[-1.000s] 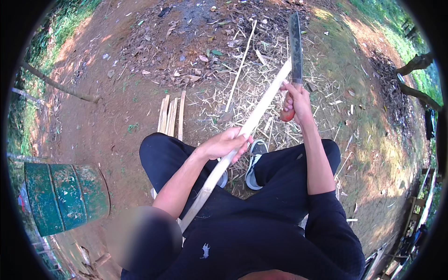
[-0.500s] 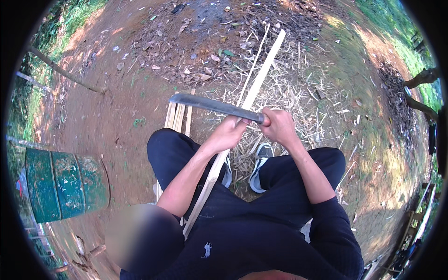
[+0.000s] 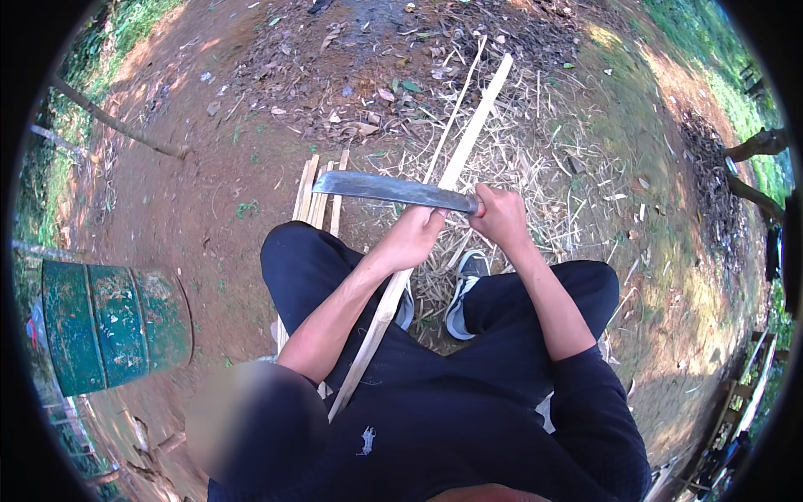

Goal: The person uses a machete to shave and smooth a thin bamboo stalk by hand, making repeated downward strokes along its length while seated.

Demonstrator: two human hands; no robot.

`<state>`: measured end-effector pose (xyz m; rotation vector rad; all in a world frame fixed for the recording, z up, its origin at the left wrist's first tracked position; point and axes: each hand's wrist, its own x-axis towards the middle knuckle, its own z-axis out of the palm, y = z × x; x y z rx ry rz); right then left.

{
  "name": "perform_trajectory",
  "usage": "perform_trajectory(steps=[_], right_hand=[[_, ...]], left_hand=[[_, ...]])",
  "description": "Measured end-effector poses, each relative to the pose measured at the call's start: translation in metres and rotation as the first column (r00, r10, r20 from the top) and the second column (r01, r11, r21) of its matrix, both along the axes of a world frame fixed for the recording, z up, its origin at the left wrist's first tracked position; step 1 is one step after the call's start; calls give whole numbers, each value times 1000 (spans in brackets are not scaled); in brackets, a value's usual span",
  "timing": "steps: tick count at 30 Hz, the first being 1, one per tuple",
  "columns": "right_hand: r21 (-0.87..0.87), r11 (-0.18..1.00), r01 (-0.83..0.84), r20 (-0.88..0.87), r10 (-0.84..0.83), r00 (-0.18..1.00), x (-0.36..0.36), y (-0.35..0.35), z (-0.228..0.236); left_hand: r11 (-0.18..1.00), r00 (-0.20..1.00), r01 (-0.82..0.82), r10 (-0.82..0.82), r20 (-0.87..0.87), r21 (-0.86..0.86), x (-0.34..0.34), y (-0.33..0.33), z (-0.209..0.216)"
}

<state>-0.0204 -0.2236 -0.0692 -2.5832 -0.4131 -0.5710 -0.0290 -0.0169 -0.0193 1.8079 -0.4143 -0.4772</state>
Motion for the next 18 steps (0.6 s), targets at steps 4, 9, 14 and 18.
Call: perform_trajectory(steps=[4, 9, 14, 18], right_hand=[[-60, 998, 14, 100, -8, 995, 13, -19, -10], [-102, 959, 266, -133, -278, 951, 35, -74, -36], [-205, 921, 330, 43, -328, 944, 34, -88, -18], [-108, 949, 296, -75, -305, 949, 19, -58, 3]], left_hand=[[998, 999, 0, -3, 46, 68, 6, -3, -5], [999, 995, -20, 16, -99, -37, 8, -1, -12], [1000, 983, -2, -3, -185, -29, 6, 5, -13], [998, 978, -50, 42, -205, -35, 8, 9, -12]])
